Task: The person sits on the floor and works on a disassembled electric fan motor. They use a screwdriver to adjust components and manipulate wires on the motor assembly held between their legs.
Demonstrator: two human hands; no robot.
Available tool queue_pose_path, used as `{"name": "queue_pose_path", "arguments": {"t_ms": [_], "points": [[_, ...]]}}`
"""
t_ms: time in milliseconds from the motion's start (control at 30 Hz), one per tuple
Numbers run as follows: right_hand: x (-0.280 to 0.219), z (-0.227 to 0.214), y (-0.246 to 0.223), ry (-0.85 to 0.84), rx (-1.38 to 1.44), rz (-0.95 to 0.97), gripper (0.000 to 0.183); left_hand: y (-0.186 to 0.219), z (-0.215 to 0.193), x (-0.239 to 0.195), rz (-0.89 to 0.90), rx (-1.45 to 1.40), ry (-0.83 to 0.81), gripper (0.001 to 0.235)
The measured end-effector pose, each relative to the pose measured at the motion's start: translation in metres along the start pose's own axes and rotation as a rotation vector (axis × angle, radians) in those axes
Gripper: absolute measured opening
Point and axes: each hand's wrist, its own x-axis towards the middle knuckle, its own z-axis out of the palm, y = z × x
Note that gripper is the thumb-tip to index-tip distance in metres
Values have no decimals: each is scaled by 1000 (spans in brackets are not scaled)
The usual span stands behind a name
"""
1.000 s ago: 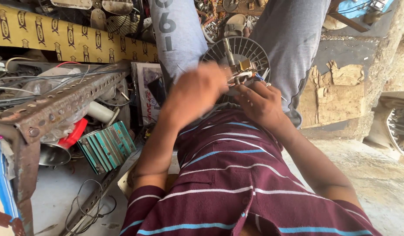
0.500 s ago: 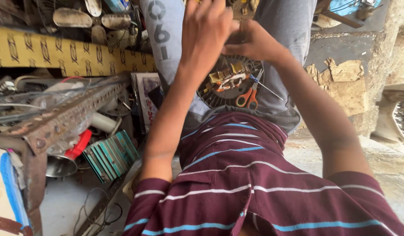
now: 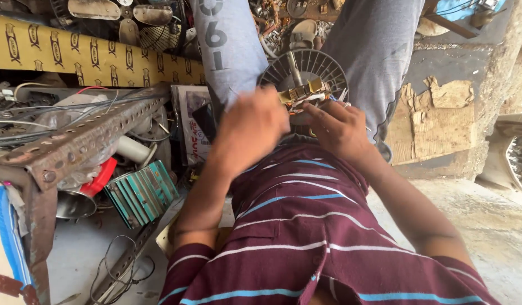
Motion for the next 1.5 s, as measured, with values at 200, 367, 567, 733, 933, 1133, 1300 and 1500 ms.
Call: {"name": "queue_pose_path", "arguments": {"t_ms": [200, 367, 567, 733, 933, 1133, 1300, 1500], "points": [[14, -18, -8, -87, 71, 52, 42, -65, 19, 96, -16, -124, 243, 26], [70, -24, 31, 37, 280, 282, 22, -60, 31, 138, 93, -47, 399, 26], [115, 10, 118, -413, 844, 38, 16, -5, 5, 80, 51, 56, 367, 17], [90, -19, 96, -277, 404, -87, 12, 35, 24, 6, 149, -81, -79, 14], [5, -5, 9, -4, -29, -84, 42, 11, 3, -10, 85, -109, -64, 15], [-3, 2, -9, -53, 47, 72, 45, -59, 8, 64, -48, -129, 134, 20], [46, -7, 16, 124, 88, 214, 19, -87, 33, 139, 62, -70, 307, 28], [107, 21, 124, -354, 804, 149, 18, -19, 13, 112, 217, 198, 585, 17]]}}
